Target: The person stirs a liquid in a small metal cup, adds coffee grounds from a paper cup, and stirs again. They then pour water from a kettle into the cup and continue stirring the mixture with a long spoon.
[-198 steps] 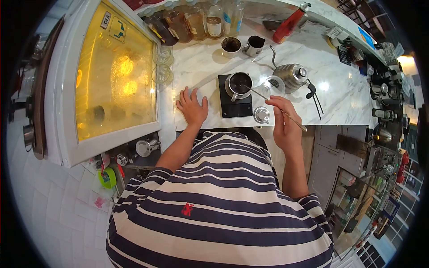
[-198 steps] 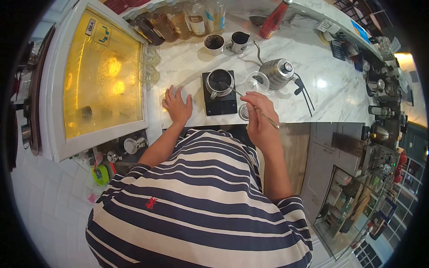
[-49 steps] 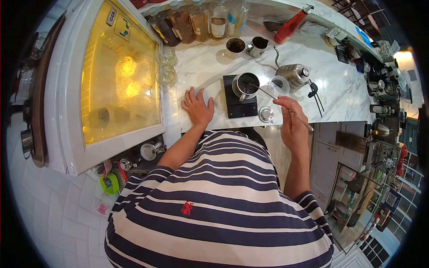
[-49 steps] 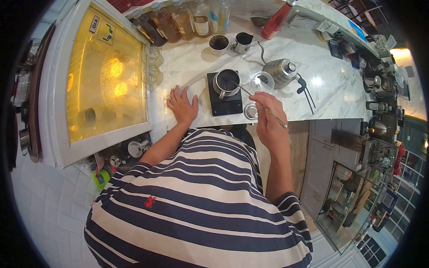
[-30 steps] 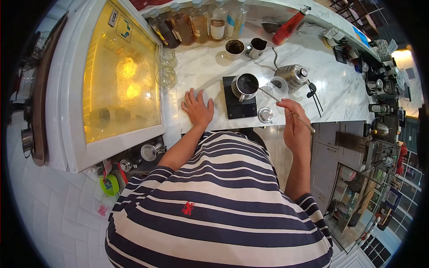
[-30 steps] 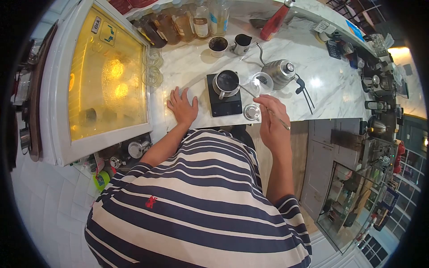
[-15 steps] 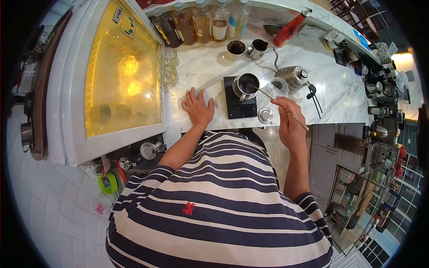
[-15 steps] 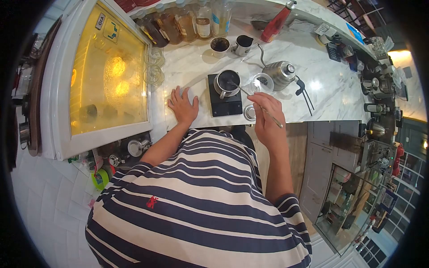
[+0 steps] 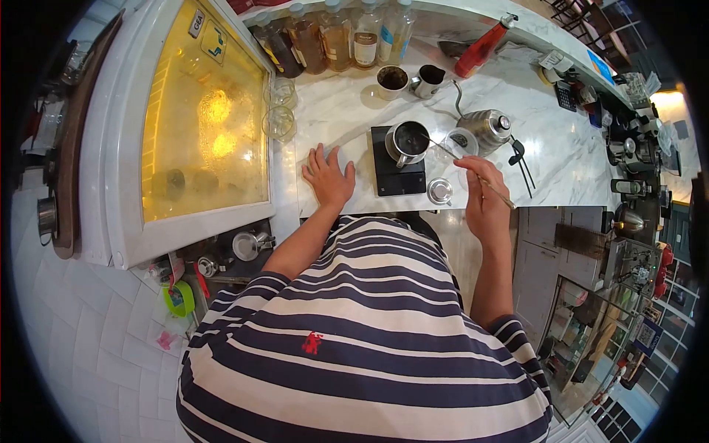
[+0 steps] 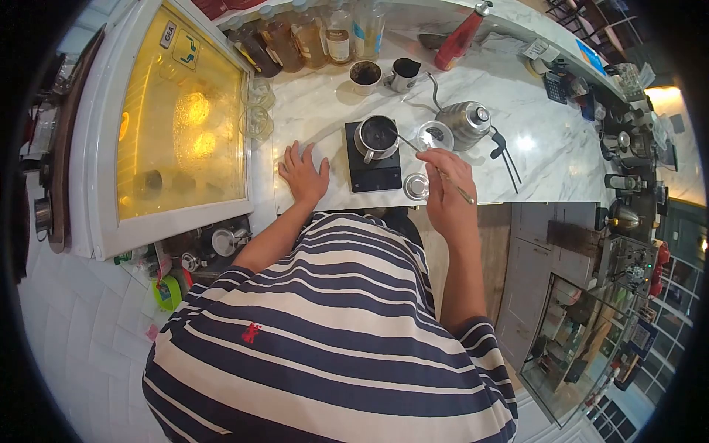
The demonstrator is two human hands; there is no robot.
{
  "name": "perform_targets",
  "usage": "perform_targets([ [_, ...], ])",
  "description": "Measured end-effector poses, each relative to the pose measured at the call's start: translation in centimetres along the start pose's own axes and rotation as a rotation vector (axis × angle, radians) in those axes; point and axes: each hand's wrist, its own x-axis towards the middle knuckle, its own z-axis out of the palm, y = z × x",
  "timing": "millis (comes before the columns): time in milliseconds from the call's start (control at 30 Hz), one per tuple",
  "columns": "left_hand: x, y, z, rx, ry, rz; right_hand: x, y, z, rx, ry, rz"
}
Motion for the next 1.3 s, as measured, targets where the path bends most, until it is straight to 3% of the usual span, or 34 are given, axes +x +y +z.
perform_targets([
  [467, 0.1, 0.2, 0.0, 0.017, -0.004, 0.001, -1.2, 0.2, -0.6, 0.027, 0.009, 0.052],
  [967, 0.0, 0.0, 0.1, -0.011, 0.029, 0.022, -0.4, -0.1, 0.8, 0.051, 0.000, -0.051],
  [1167, 0.0, -0.1, 0.2, -0.006, 0.030, 0.023, -0.1, 1.2, -1.0, 0.030, -0.014, 0.047],
  [1300, 0.1, 0.1, 0.1, 0.007, 0.029, 0.018, -0.1, 1.1, -0.9, 0.059, -0.040, -0.025],
])
